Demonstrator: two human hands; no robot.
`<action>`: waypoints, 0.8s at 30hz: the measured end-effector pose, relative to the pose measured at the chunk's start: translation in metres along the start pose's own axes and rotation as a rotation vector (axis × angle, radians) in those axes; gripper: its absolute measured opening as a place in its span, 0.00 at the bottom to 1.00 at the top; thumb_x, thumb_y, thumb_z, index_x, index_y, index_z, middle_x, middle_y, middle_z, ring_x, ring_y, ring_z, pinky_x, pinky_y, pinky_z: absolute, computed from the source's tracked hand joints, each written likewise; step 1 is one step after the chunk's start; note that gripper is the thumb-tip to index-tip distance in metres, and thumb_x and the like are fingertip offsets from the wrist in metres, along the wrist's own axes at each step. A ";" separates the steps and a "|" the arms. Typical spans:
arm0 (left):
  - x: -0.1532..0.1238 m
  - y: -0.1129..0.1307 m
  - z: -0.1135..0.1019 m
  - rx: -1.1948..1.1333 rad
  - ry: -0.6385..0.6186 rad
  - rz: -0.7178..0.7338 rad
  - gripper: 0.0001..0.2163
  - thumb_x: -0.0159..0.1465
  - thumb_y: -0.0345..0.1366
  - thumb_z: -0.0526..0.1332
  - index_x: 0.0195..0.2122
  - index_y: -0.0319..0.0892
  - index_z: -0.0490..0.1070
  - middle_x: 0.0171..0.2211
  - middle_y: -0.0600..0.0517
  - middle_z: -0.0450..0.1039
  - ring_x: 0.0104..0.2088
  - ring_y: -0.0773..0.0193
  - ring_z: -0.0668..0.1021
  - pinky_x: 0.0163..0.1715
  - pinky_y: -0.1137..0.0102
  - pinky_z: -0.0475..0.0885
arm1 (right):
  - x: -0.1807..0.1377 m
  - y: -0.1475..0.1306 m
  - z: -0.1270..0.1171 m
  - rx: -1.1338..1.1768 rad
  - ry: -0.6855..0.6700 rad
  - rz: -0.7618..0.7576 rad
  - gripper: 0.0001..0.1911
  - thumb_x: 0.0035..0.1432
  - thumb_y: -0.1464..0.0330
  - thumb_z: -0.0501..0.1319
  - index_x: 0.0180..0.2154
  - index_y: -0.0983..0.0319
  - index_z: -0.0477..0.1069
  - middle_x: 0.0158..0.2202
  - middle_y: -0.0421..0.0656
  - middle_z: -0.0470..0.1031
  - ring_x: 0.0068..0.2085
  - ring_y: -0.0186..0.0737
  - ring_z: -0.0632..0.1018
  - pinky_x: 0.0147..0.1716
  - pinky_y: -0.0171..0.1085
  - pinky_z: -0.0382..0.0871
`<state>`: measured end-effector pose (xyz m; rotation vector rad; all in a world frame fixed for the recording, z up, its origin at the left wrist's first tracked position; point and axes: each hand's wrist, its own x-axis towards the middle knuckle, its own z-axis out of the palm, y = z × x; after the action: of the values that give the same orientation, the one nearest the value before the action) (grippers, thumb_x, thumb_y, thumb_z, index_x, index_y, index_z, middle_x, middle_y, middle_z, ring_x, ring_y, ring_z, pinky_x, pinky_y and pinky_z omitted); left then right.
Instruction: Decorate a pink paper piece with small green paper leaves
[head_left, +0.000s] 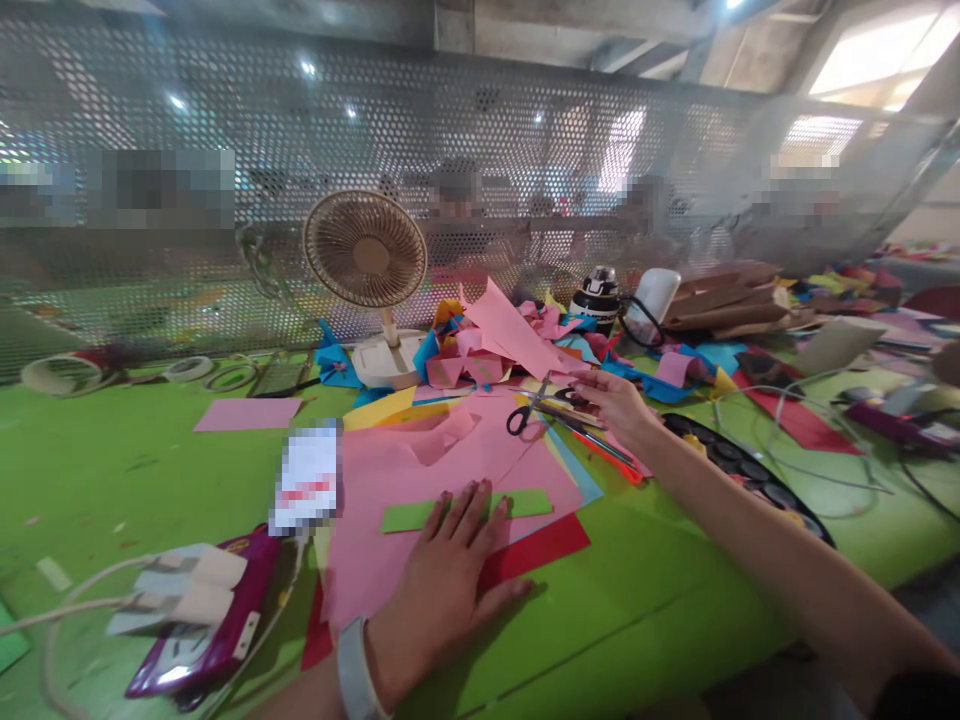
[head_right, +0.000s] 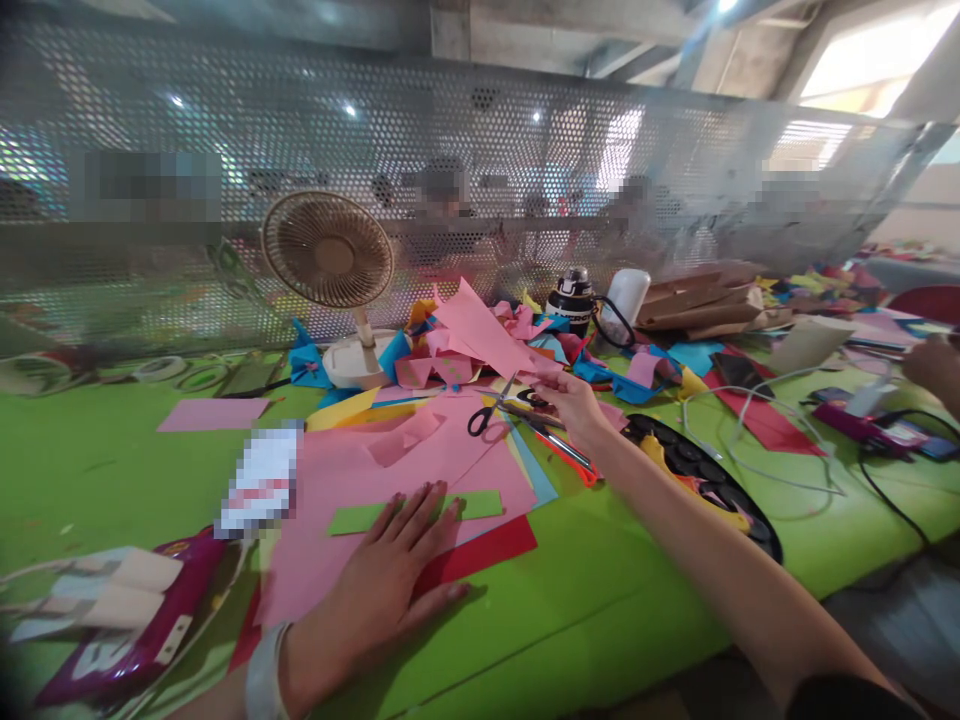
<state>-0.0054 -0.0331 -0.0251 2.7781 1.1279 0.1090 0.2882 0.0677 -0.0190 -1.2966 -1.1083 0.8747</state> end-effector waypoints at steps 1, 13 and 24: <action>0.000 0.000 0.000 -0.001 -0.001 0.003 0.33 0.59 0.59 0.43 0.62 0.49 0.44 0.63 0.49 0.39 0.62 0.52 0.46 0.58 0.51 0.47 | 0.001 0.001 0.001 -0.008 -0.011 -0.006 0.17 0.46 0.64 0.63 0.40 0.61 0.69 0.35 0.43 0.76 0.32 0.37 0.77 0.31 0.37 0.74; -0.002 -0.003 0.005 0.043 0.040 0.039 0.33 0.59 0.58 0.42 0.62 0.47 0.43 0.63 0.48 0.39 0.62 0.52 0.47 0.58 0.53 0.47 | -0.017 -0.010 -0.006 -0.907 -0.059 -0.245 0.15 0.51 0.60 0.58 0.38 0.61 0.71 0.41 0.47 0.71 0.42 0.46 0.72 0.41 0.41 0.62; -0.003 -0.007 0.005 0.087 0.129 -0.016 0.35 0.59 0.59 0.40 0.63 0.45 0.37 0.63 0.48 0.41 0.63 0.53 0.44 0.58 0.50 0.36 | -0.048 -0.013 -0.048 -1.322 -0.486 -0.211 0.18 0.54 0.56 0.53 0.39 0.60 0.71 0.34 0.45 0.73 0.35 0.43 0.74 0.32 0.36 0.62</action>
<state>-0.0113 -0.0306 -0.0312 2.8746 1.2119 0.2466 0.3194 0.0068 -0.0091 -1.9688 -2.3627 0.1949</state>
